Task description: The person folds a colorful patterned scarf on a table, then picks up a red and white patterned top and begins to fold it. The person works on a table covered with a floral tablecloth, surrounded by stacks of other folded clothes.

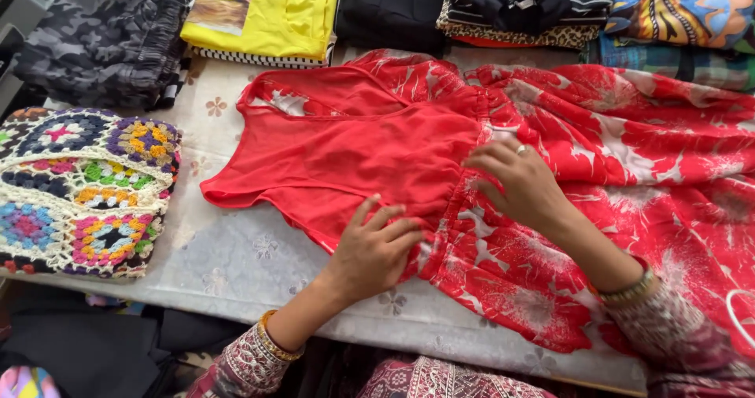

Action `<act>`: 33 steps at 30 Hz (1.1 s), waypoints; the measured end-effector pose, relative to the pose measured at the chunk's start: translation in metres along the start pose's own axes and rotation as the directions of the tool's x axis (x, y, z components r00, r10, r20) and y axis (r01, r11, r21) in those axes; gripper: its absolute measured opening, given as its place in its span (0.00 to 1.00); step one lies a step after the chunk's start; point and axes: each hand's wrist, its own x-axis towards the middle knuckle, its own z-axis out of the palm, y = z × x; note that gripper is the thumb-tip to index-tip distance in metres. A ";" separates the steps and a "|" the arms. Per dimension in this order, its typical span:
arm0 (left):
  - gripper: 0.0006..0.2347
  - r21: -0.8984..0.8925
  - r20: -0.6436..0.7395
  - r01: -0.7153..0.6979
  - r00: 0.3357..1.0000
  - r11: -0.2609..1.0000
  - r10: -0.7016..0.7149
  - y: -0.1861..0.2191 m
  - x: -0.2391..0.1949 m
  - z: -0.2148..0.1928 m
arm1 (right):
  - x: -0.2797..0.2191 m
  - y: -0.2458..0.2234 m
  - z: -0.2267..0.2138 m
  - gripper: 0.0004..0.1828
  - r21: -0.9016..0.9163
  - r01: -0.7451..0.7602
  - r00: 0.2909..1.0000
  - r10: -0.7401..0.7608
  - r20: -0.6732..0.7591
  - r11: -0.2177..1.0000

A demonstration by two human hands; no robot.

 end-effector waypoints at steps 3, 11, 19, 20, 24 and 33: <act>0.20 0.025 -0.294 -0.175 0.940 0.984 0.175 0.008 -0.003 -0.024 | -0.023 -0.042 -0.017 0.27 0.189 0.028 0.986 -0.058 0.159 0.982; 0.16 -0.071 0.171 0.006 0.985 0.997 0.007 0.004 -0.012 -0.035 | -0.097 -0.094 0.018 0.54 0.091 0.210 0.904 -0.229 0.361 0.973; 0.22 -0.021 -0.170 -0.305 0.940 0.952 0.297 0.022 0.010 0.026 | -0.140 -0.125 0.000 0.43 0.070 0.006 0.897 -0.036 0.441 0.998; 0.19 0.044 -0.180 -0.298 0.937 0.954 0.301 0.018 0.012 0.031 | -0.149 -0.119 0.006 0.40 0.002 -0.006 0.939 0.004 0.344 1.000; 0.16 -0.031 -0.123 -0.247 0.963 0.969 0.241 0.005 0.022 0.016 | -0.178 -0.081 0.010 0.30 -0.260 -0.145 0.988 0.156 0.022 0.955; 0.15 -0.198 -0.005 -0.148 0.989 0.969 0.150 -0.012 0.033 -0.012 | -0.267 0.059 -0.082 0.13 -0.138 -0.606 0.721 0.468 -0.512 0.783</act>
